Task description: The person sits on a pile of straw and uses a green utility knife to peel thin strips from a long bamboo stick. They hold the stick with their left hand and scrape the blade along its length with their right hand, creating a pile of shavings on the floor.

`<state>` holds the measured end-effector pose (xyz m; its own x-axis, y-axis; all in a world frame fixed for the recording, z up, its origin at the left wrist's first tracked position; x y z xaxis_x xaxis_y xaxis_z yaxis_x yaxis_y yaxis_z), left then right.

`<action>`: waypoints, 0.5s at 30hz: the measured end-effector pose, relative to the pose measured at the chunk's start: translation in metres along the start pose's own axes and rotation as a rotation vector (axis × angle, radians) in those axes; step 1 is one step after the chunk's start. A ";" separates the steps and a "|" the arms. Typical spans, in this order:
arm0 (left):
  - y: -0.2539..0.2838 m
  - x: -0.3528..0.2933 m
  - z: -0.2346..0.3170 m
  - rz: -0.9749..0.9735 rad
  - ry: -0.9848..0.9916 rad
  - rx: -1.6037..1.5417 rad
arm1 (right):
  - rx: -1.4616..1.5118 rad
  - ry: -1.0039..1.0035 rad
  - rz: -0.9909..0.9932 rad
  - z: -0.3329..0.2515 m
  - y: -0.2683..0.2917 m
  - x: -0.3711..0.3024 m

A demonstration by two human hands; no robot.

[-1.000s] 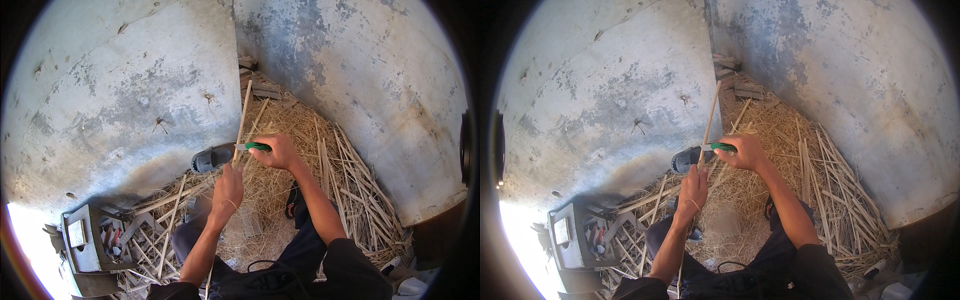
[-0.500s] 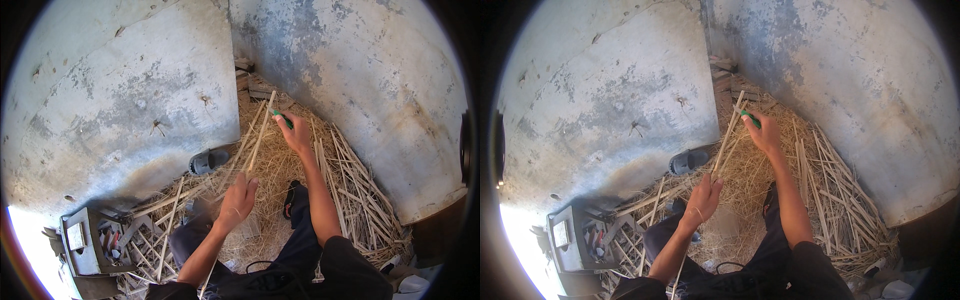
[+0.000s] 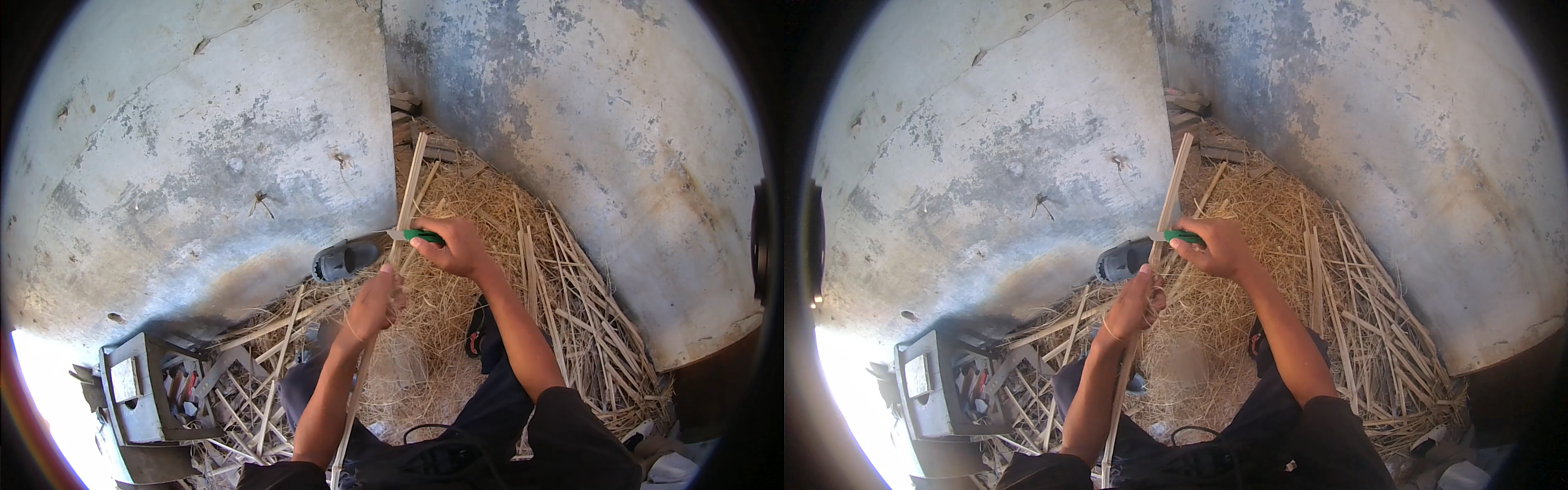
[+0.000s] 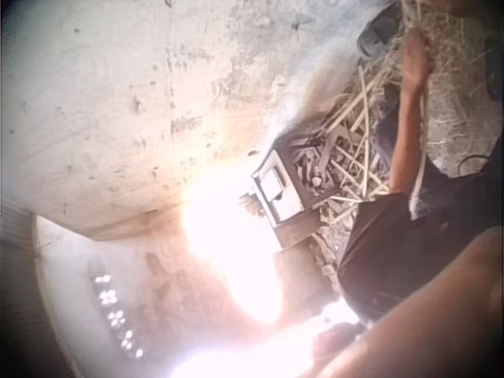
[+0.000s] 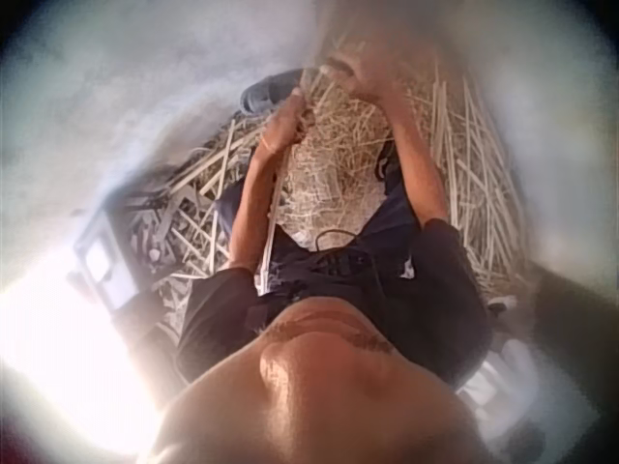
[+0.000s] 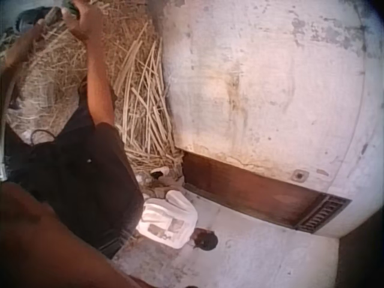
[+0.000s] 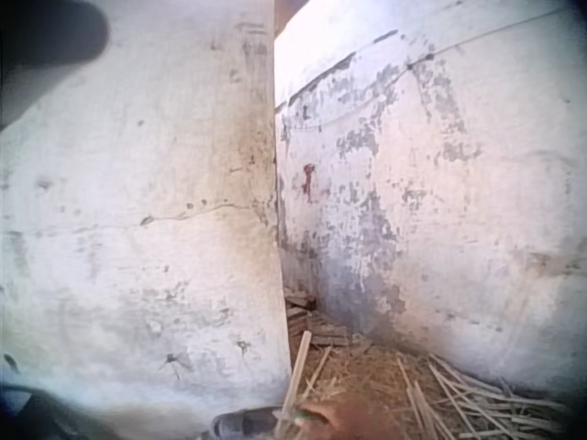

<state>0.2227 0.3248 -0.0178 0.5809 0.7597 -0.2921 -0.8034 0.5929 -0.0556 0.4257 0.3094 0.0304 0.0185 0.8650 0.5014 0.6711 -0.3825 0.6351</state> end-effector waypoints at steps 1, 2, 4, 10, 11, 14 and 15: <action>0.002 0.002 -0.002 0.013 0.009 -0.018 | 0.001 0.008 -0.005 -0.001 -0.001 0.000; 0.003 0.004 -0.005 0.023 0.017 -0.038 | 0.000 0.014 -0.010 -0.002 -0.002 0.000; 0.004 0.006 -0.004 0.005 -0.026 -0.023 | -0.014 0.011 -0.013 0.000 -0.005 -0.002; 0.009 0.017 -0.017 -0.048 -0.153 0.047 | -0.068 0.068 0.018 0.001 -0.008 0.000; 0.009 0.018 -0.016 -0.049 -0.185 0.055 | -0.080 0.083 0.034 0.000 -0.008 0.001; 0.007 0.015 -0.015 0.068 -0.171 0.057 | -0.098 0.088 0.056 -0.001 -0.007 0.001; 0.006 0.014 -0.014 0.062 -0.170 0.044 | -0.101 0.093 0.068 -0.002 -0.007 0.001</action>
<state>0.2239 0.3355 -0.0354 0.5469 0.8274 -0.1276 -0.8342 0.5515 0.0010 0.4198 0.3120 0.0273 -0.0106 0.8040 0.5945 0.5926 -0.4739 0.6514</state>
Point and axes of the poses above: each hand's wrist, its own x-axis towards the middle knuckle, its own y-axis out of the back of the hand, z = x × y, the point moved 5 cm from there along x, towards the middle knuckle, and after that the axes turned 2 degrees about z, right-handed, at the moved point
